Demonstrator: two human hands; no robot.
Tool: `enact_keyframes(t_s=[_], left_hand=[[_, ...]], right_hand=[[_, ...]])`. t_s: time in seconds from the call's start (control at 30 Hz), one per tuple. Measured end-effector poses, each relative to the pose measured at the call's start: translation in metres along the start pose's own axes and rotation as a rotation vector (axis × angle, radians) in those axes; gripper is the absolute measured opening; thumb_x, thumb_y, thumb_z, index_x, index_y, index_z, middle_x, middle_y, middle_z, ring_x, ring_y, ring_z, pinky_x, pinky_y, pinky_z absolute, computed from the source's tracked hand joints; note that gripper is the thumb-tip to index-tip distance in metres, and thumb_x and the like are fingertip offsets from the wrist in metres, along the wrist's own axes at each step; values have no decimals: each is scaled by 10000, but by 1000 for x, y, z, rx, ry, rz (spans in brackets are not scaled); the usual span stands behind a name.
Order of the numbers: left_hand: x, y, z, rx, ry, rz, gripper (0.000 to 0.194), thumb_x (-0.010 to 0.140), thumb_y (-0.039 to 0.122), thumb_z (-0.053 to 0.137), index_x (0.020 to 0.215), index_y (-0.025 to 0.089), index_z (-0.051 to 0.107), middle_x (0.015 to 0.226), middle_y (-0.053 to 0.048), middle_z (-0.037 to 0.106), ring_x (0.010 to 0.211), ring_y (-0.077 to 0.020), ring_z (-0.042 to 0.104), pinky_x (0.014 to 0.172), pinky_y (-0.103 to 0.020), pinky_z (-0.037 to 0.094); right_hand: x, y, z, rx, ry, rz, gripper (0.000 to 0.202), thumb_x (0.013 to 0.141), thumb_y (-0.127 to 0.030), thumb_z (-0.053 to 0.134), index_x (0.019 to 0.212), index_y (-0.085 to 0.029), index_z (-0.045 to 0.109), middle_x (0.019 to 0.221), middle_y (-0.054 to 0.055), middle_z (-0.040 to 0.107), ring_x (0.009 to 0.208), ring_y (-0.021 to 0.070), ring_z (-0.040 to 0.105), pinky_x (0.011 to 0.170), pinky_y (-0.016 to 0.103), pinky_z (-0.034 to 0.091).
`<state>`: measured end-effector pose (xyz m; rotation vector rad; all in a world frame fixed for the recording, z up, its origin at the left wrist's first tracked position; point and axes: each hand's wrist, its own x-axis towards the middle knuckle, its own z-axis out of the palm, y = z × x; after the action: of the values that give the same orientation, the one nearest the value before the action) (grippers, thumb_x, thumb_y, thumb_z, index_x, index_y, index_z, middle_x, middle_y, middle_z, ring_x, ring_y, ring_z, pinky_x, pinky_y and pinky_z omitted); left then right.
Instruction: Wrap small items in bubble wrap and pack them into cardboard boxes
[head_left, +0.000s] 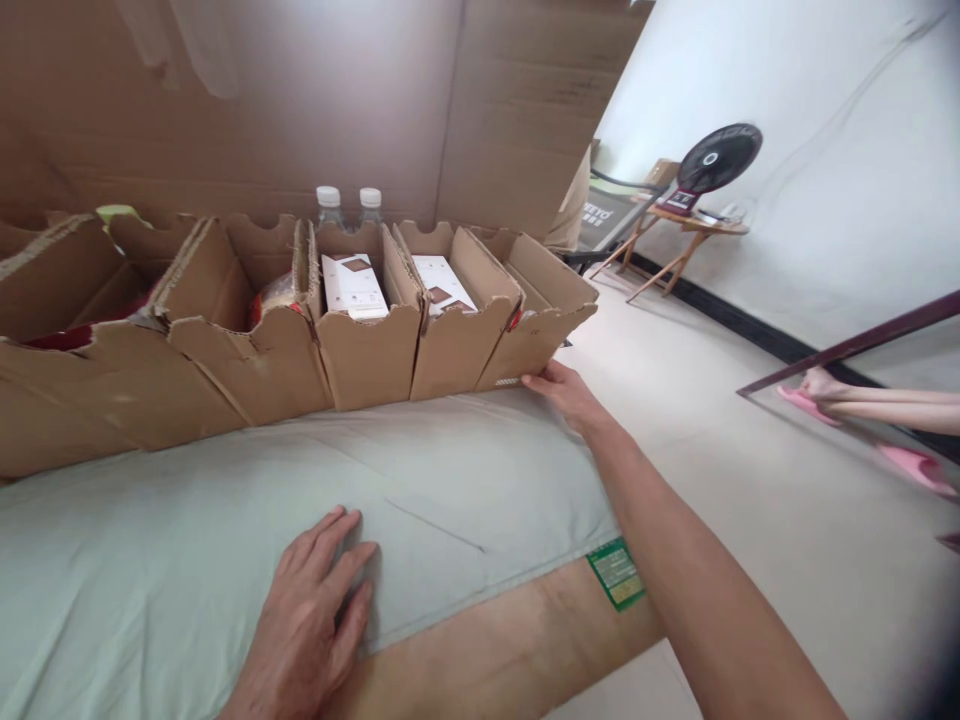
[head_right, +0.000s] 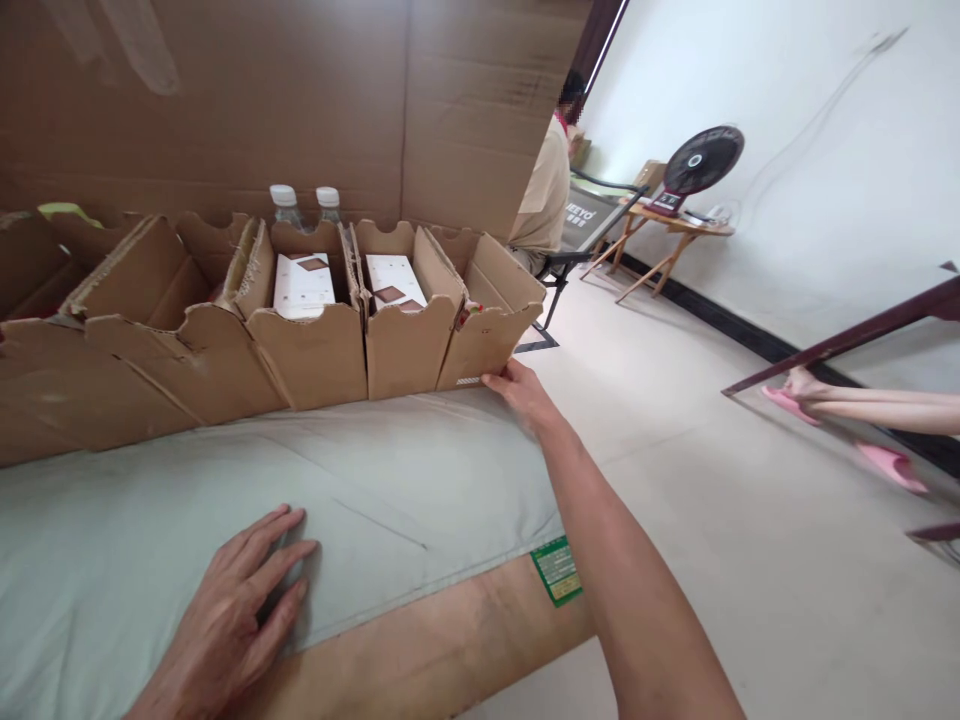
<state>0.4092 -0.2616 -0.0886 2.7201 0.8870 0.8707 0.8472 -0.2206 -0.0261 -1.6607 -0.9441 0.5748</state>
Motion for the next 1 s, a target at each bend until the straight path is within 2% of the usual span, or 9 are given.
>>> enact_keyframes(t_s=[0.1, 0.17, 0.27, 0.37, 0.5, 0.6, 0.8, 0.9, 1.0], left_hand=[[1, 2, -1, -13, -13, -9, 311, 915, 139, 529, 1180, 229, 664, 1366, -135, 669, 1314, -338, 582, 934, -529, 581], [2, 3, -1, -14, -19, -15, 313, 904, 130, 525, 1161, 224, 678, 1355, -136, 678, 1307, -345, 590, 934, -539, 583], [2, 3, -1, -3, -3, -25, 316, 890, 122, 522, 1138, 209, 697, 1343, -148, 687, 1294, -362, 600, 933, -557, 582], [3, -1, 1, -5, 24, -18, 309, 885, 128, 523, 1121, 199, 710, 1315, -152, 705, 1253, -361, 630, 916, -550, 590], [5, -6, 1, -55, 37, -36, 301, 864, 118, 520, 1069, 201, 724, 1256, -135, 736, 1212, -349, 662, 900, -532, 600], [6, -5, -1, -92, 34, -79, 303, 851, 112, 520, 1043, 204, 736, 1249, -131, 737, 1216, -357, 659, 918, -550, 594], [5, -6, 1, -160, 143, -157, 286, 886, 161, 505, 1021, 192, 756, 1200, -147, 746, 1195, -362, 661, 935, -586, 588], [8, -6, -4, -195, 241, -197, 276, 899, 203, 515, 1032, 198, 757, 1196, -142, 745, 1201, -342, 658, 969, -576, 579], [6, 1, -22, -263, 294, -270, 247, 930, 256, 539, 1052, 218, 751, 1236, -117, 733, 1202, -308, 661, 994, -536, 577]], right_hand=[[-37, -11, 4, -74, 216, -52, 174, 695, -318, 715, 808, -190, 682, 747, 54, 742, 855, 276, 726, 931, 493, 562], [-61, -31, 13, -95, 279, -131, 205, 770, -343, 671, 901, -188, 696, 758, 38, 732, 796, 235, 723, 862, 437, 592], [-76, -76, 40, -166, 153, -363, 407, 850, -320, 629, 1237, -200, 675, 840, 24, 752, 746, 190, 710, 744, 352, 605], [-57, -119, 68, -344, -12, -464, 586, 862, -208, 574, 1446, -249, 568, 817, -5, 757, 708, 183, 695, 748, 339, 586], [-33, -140, 85, -474, -34, -404, 306, 826, -149, 544, 1046, -218, 744, 709, 0, 743, 647, 190, 702, 726, 324, 567], [-47, -135, 81, -459, 11, -436, 207, 851, -174, 522, 918, -214, 714, 754, 23, 765, 709, 196, 734, 745, 318, 569], [-136, -129, 55, -566, 7, -617, 165, 909, -236, 568, 921, -221, 732, 757, 19, 777, 694, 194, 745, 679, 285, 549], [-205, -142, 52, -622, 56, -700, 165, 936, -198, 588, 958, -230, 748, 806, 17, 800, 661, 178, 746, 659, 268, 561], [-284, -161, 48, -573, -36, -757, 257, 930, -145, 602, 1085, -280, 756, 907, 18, 822, 718, 189, 766, 689, 280, 599]])
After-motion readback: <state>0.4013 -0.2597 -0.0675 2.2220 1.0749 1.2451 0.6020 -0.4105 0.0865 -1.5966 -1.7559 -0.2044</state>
